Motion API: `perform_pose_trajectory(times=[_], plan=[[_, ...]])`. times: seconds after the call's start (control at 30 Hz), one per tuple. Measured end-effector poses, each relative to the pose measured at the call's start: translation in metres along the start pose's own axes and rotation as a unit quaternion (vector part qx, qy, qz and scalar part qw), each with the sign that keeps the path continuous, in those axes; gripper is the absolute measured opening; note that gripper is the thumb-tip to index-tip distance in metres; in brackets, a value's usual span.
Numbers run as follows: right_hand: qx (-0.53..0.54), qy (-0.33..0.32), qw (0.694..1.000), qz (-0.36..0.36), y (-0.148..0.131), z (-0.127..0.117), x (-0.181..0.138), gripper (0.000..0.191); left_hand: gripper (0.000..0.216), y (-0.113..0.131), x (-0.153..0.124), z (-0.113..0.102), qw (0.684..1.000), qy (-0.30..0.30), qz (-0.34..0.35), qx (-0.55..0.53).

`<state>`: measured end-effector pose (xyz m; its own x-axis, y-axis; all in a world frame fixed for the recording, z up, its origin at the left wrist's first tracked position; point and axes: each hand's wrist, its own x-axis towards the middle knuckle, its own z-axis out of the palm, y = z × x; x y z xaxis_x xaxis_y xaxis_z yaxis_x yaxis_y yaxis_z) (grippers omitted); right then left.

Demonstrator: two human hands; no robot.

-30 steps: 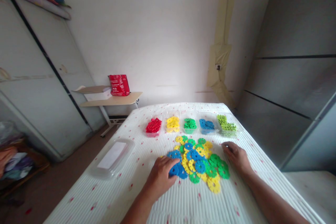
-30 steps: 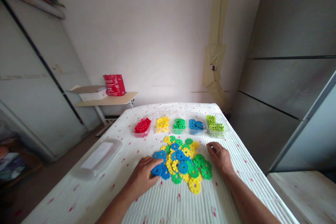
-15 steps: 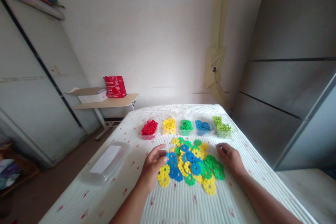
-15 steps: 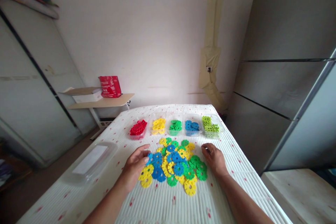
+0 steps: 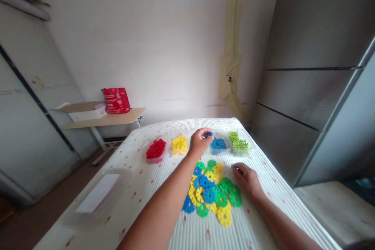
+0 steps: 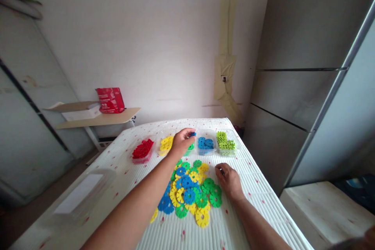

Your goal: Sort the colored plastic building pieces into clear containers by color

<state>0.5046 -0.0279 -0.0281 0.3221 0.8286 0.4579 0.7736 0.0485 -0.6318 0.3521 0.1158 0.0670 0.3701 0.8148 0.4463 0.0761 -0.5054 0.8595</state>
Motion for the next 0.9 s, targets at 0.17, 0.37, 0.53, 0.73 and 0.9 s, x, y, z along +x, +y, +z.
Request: perform_pose_trajectory(times=[0.17, 0.37, 0.53, 0.73, 0.9], plan=[[0.007, -0.012, 1.0, 0.011, 0.0, -0.002, -0.001, 0.034, 0.022, -0.006, 0.017, 0.04, 0.996, -0.008, 0.042, 0.081], [0.007, -0.053, 0.998, 0.017, -0.006, -0.008, 0.001, 0.032, 0.025, -0.01, -0.036, -0.007, 0.986, -0.043, 0.08, 0.142], [0.018, -0.113, 0.993, 0.017, -0.011, -0.016, 0.004, 0.029, 0.026, -0.025, -0.101, -0.08, 0.957, -0.048, 0.081, 0.274], [-0.068, -0.184, 0.98, -0.025, -0.025, -0.014, -0.002, 0.033, 0.023, -0.069, -0.154, -0.141, 0.946, 0.035, 0.023, 0.321], [-0.176, -0.217, 0.958, -0.061, -0.04, -0.01, -0.006, 0.026, 0.026, -0.085, -0.158, -0.15, 0.95, 0.122, -0.065, 0.279]])
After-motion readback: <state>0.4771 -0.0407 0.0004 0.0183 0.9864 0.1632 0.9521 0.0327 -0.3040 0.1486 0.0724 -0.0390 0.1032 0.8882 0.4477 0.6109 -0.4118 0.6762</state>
